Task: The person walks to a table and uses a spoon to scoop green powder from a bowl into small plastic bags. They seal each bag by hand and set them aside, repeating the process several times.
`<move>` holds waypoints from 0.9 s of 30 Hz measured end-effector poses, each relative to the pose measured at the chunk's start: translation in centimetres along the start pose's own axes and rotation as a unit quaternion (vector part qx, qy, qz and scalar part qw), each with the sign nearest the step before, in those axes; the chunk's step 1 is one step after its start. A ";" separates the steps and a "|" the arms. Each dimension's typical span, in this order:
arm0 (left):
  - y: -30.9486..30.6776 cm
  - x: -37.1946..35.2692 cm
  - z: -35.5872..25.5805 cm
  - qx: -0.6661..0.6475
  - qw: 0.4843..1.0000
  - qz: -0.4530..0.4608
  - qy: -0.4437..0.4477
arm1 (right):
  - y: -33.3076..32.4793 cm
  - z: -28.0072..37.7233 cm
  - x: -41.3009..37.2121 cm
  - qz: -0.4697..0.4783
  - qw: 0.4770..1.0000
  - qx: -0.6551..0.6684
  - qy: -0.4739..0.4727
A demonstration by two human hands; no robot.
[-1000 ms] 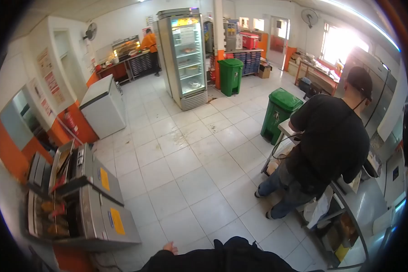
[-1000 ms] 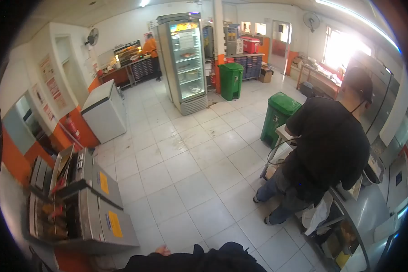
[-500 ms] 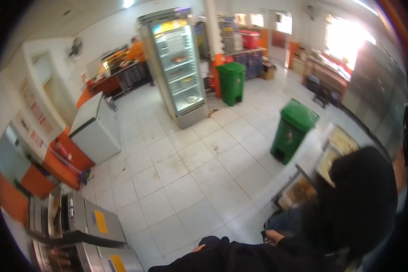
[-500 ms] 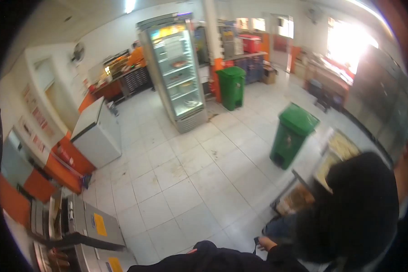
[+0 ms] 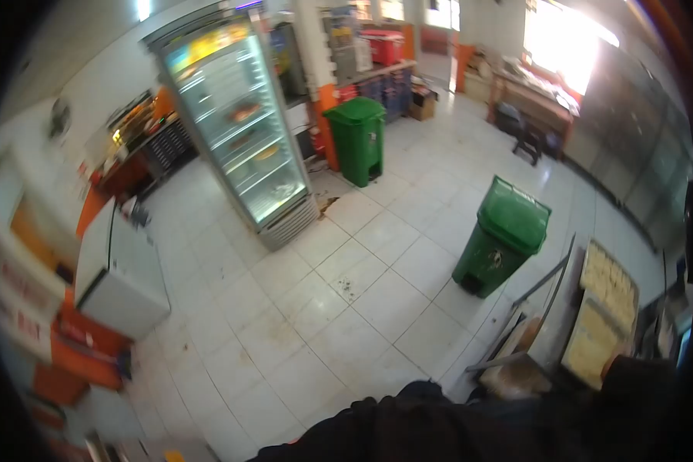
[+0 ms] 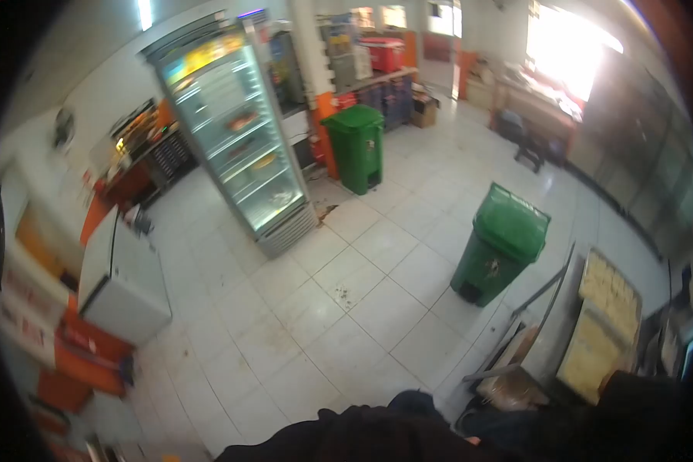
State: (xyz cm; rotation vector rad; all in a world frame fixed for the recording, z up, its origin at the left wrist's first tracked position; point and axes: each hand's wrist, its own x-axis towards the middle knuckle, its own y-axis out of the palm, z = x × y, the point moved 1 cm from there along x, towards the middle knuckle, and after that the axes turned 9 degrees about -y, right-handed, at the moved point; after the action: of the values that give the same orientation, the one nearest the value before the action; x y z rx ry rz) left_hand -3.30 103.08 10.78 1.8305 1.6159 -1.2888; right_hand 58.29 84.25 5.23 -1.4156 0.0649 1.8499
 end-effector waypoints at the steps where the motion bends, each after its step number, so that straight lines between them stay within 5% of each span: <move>1: -0.4 2.1 -5.3 0.003 1.000 0.010 0.025 | -0.5 0.2 0.4 -0.003 0.999 0.037 0.031; 8: 3.7 14.6 -32.2 0.051 0.988 0.087 0.114 | -9.7 2.9 9.3 0.019 0.984 0.134 0.114; 12: 4.6 18.0 -38.3 0.118 0.985 0.108 0.071 | -20.2 4.9 19.9 -0.009 0.992 0.088 0.085; 14: 3.9 19.1 -41.1 0.125 0.985 0.108 0.050 | -29.2 7.9 27.5 -0.097 0.988 0.098 0.073; 16: 3.0 20.6 -44.0 0.119 0.987 0.103 0.028 | -41.2 13.1 34.2 -0.204 0.956 0.208 0.042; 18: 2.8 23.5 -47.1 0.112 0.988 0.103 0.009 | -56.3 22.7 38.2 -0.274 0.835 0.476 -0.039; 20: 2.8 27.3 -51.7 0.111 0.988 0.107 -0.005 | -68.0 31.8 38.6 -0.286 0.794 0.515 -0.152; 22: 3.0 32.0 -57.3 0.123 0.985 0.117 -0.011 | -75.1 37.6 38.4 -0.293 0.781 0.480 -0.272; 25: 3.8 39.6 -67.4 0.160 0.977 0.140 0.003 | -76.1 34.1 43.0 -0.208 0.703 0.623 -0.272; 26: 3.7 42.6 -70.8 0.183 0.972 0.147 0.015 | -74.8 31.4 43.4 -0.184 0.716 0.653 -0.162; 27: 3.8 45.4 -74.7 0.205 0.967 0.151 0.032 | -71.4 26.8 44.1 -0.218 0.917 0.235 -0.238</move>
State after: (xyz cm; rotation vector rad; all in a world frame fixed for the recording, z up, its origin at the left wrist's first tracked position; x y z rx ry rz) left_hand 24.87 185.92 10.74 2.2743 1.0917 -1.5114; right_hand 77.33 170.23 7.33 -0.5679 -0.0466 1.6064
